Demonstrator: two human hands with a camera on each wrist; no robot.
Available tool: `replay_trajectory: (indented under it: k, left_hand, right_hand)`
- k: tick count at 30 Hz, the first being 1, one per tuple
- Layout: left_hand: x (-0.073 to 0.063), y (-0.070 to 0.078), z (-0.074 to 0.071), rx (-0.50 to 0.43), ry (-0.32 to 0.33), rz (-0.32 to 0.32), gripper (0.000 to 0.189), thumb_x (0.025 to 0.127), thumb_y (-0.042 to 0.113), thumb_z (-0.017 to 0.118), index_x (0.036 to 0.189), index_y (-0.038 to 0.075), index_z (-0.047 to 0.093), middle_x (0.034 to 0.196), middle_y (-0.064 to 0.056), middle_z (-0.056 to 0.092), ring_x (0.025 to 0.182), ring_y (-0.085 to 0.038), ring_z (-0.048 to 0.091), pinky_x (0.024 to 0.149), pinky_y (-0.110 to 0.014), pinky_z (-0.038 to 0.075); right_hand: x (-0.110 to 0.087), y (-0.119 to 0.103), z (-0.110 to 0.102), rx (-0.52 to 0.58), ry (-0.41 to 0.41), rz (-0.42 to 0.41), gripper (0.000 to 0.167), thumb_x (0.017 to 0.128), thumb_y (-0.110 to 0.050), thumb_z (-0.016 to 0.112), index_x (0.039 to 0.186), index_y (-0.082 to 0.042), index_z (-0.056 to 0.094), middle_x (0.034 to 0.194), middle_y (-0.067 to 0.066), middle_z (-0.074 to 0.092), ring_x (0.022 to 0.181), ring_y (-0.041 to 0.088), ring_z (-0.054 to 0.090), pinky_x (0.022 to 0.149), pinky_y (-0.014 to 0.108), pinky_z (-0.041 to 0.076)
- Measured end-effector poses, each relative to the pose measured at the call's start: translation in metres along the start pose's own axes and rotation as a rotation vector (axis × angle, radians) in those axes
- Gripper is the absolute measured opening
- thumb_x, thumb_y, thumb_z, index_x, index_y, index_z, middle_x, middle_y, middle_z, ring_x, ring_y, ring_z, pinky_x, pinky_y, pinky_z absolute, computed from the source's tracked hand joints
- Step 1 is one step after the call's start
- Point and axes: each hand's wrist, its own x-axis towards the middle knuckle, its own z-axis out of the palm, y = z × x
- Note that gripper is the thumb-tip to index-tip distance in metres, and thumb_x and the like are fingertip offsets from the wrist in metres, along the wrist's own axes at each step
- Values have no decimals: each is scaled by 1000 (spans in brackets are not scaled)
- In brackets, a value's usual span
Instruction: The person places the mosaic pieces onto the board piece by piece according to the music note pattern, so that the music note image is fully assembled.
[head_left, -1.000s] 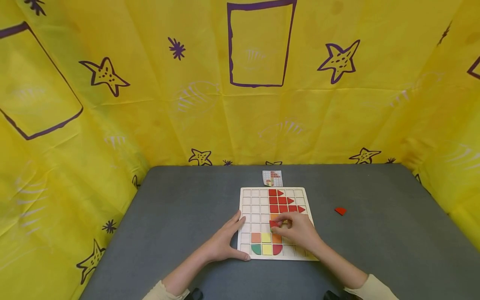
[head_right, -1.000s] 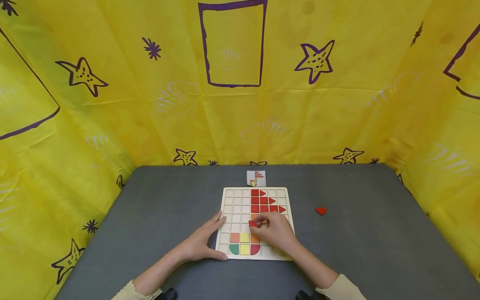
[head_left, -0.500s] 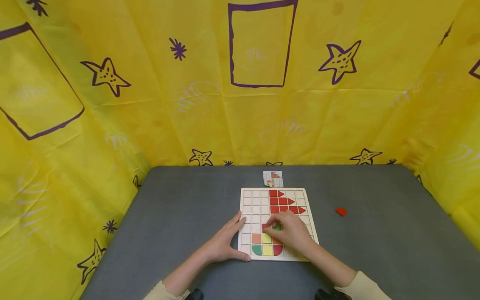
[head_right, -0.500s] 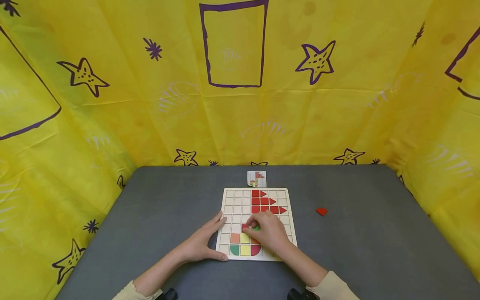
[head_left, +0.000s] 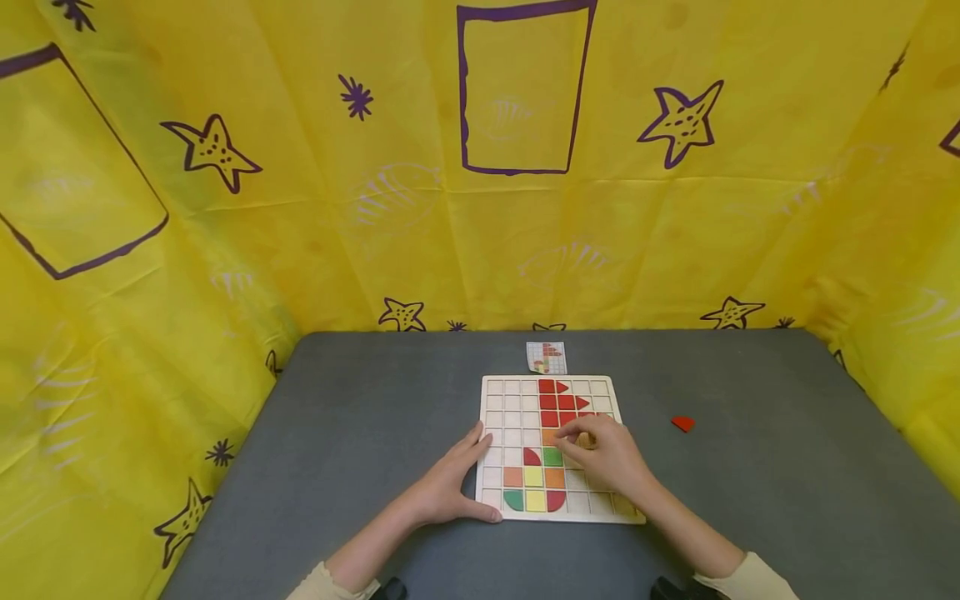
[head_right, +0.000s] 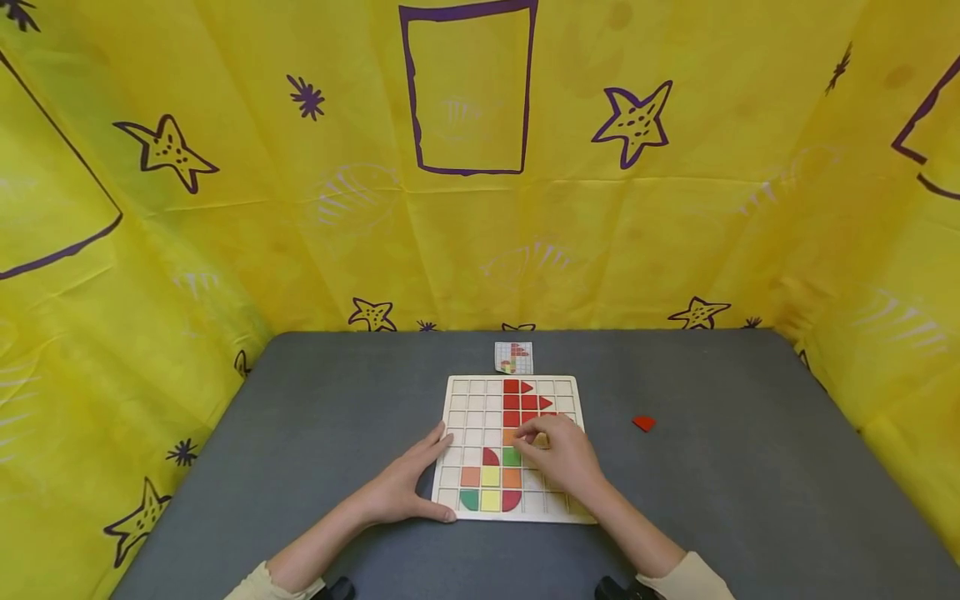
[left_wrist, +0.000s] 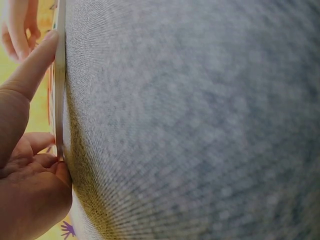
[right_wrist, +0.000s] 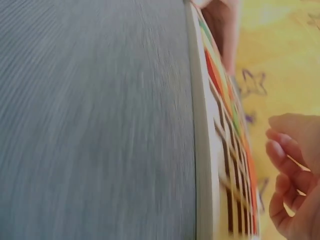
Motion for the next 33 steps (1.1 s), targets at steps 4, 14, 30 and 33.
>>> replay_trajectory:
  k: [4,14,30,33]
  left_hand:
    - [0,0,0,-5,-1,-5,113,69,46,86,155,7,25,163,-11,9,147,-32,15,110,-56,25]
    - [0,0,0,-16,-10,-13,112,69,46,86,155,8,24,163,-11,9,147,-32,14,110,-57,25]
    - [0,2,0,-12,-13,-34,112,68,47,86,155,11,25,163,-8,8,147,-30,14,111,-56,24]
    - [0,1,0,-12,-9,-25,112,69,46,86,155,10,24,163,-10,8,147,-31,14,110,-56,24]
  right_hand:
    - [-8,21,-22,11,50,68,7,82,-19,80,87,-21,75,72,-16,59,69,14,47,60,27,38]
    - [-31,80,-81,-136,181,166,15,84,-18,77,97,-13,74,82,-4,71,67,6,54,63,30,42]
    - [-34,114,-101,-195,144,189,28,79,-16,80,102,-2,70,86,8,70,60,8,47,57,31,36]
    - [-32,118,-102,-199,137,165,29,79,-16,80,102,-1,71,88,9,69,66,14,50,60,34,38]
